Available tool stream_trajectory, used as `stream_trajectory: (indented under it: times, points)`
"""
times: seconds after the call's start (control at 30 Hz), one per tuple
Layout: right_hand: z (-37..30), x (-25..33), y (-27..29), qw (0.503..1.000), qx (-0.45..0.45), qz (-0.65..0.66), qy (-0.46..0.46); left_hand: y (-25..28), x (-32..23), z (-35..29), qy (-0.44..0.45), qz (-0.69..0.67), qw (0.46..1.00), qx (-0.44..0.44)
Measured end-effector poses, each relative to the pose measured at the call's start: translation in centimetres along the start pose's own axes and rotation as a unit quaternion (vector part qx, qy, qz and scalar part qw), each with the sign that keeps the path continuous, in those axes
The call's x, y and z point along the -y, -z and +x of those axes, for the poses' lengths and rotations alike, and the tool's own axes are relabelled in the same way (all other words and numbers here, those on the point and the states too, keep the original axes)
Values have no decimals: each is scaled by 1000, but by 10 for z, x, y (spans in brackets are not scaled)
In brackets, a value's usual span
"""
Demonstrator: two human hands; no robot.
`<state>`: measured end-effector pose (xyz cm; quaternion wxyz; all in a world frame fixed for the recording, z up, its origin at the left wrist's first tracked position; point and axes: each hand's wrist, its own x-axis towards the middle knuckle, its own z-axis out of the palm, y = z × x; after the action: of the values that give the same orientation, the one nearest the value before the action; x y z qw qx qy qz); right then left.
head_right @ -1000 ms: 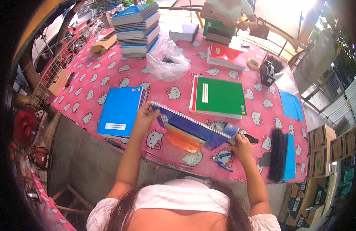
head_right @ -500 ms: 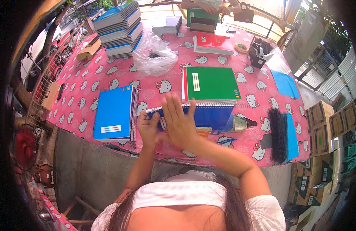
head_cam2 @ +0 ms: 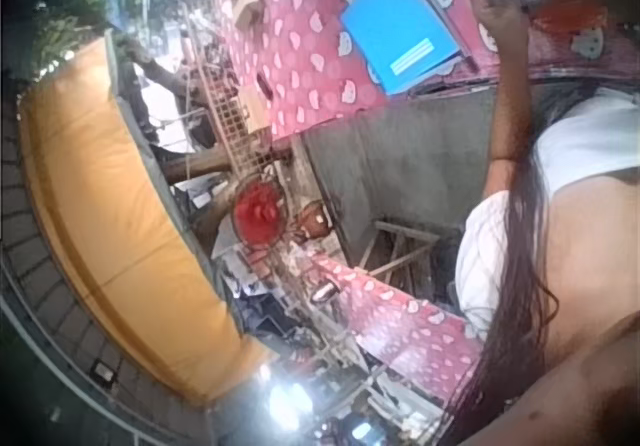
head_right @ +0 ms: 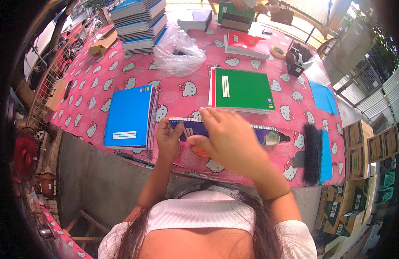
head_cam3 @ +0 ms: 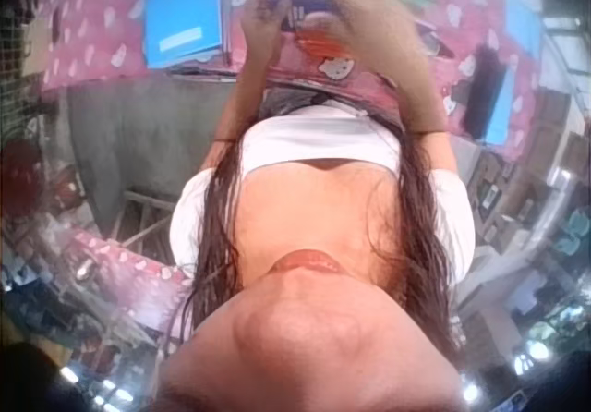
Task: The person inserts spiral coils into punched notebooks and trims the excess wire using pliers.
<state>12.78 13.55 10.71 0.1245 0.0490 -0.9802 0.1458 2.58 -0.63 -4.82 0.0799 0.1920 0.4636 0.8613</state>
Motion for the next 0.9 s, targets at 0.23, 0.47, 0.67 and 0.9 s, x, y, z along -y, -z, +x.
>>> stream_trajectory:
  times: [0.23, 0.47, 0.67, 0.9]
  points:
    - [56, -18, -19, 976, 211, 2, 49, 2, -20, 0, -75, 140, 986, 55]
    - [63, -4, -25, 978, 197, -17, 62, 0, -33, -2, -6, 129, 991, -21]
    - [55, -1, -24, 993, 69, 36, 85, -6, -46, -3, 30, 226, 973, -30]
    - [-146, -73, -62, 984, -50, 108, -131, -18, -42, 5, 16, 21, 1000, 7]
